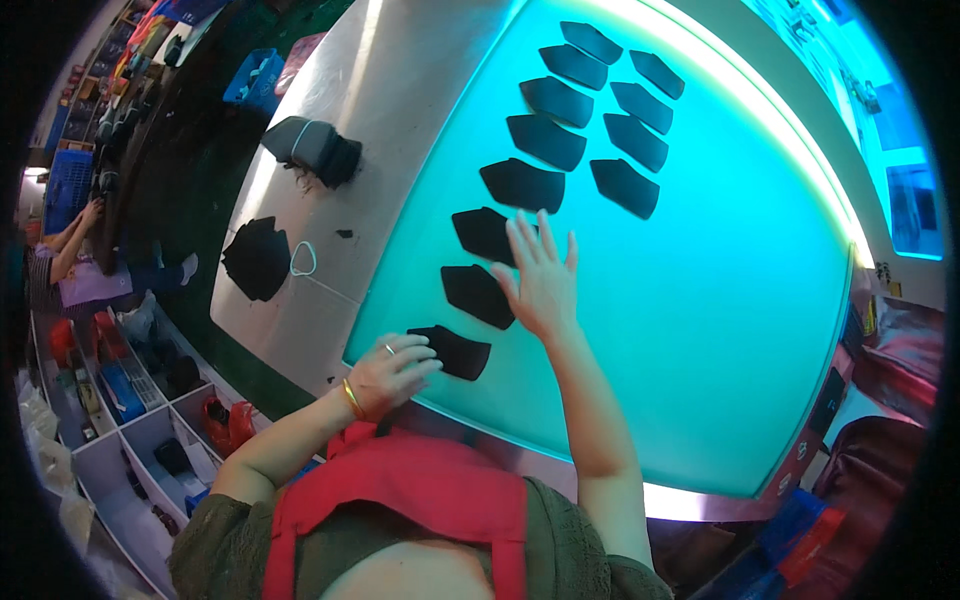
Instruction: Arranging and organizing cut leather or synthetic pieces for shoe manufacturing on a light table and using a computer interface.
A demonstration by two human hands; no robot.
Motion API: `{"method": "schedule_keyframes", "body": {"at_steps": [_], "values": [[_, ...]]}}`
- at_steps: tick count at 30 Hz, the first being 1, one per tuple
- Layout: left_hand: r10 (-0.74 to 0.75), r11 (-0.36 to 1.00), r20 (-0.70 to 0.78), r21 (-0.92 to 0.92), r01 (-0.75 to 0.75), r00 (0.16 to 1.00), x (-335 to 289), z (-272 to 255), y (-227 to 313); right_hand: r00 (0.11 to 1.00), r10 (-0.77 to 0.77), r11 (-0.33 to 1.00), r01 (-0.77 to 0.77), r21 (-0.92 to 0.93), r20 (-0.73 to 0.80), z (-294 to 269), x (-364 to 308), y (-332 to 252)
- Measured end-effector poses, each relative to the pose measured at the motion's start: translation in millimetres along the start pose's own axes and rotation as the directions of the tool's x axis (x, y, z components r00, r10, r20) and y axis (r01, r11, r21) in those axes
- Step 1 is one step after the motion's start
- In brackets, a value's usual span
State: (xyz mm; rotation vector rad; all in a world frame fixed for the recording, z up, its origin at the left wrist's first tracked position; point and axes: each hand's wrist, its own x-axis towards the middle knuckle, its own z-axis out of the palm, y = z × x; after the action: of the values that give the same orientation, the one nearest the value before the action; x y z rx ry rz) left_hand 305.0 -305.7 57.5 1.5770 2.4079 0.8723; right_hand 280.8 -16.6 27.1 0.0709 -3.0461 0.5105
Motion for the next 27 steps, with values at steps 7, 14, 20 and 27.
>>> {"method": "schedule_keyframes", "body": {"at_steps": [7, 14, 20, 27], "values": [[-0.131, 0.952, -0.258, 0.237, 0.194, 0.957, -56.5, -52.6, -63.8, 0.970, 0.054, 0.997, -0.039, -0.066, 0.238, 33.4, -79.5, -44.8], [-0.897, 0.289, -0.225, 0.356, 0.889, 0.381, -83.9, -163.8, -191.9, 0.993, -0.046, 0.998, 0.042, 0.039, 0.113, 6.0, -73.8, -80.0], [-0.910, 0.327, -0.144, 0.331, 0.885, 0.390, -89.4, -141.6, -158.9, 0.999, 0.018, 0.979, -0.007, 0.205, -0.050, -23.4, -99.6, -98.5], [-0.501, 0.865, -0.064, -0.066, 0.498, 0.863, -18.5, -57.6, 8.0, 0.978, 0.140, 0.804, -0.021, 0.594, -0.155, -55.4, -138.8, -97.1]]}}
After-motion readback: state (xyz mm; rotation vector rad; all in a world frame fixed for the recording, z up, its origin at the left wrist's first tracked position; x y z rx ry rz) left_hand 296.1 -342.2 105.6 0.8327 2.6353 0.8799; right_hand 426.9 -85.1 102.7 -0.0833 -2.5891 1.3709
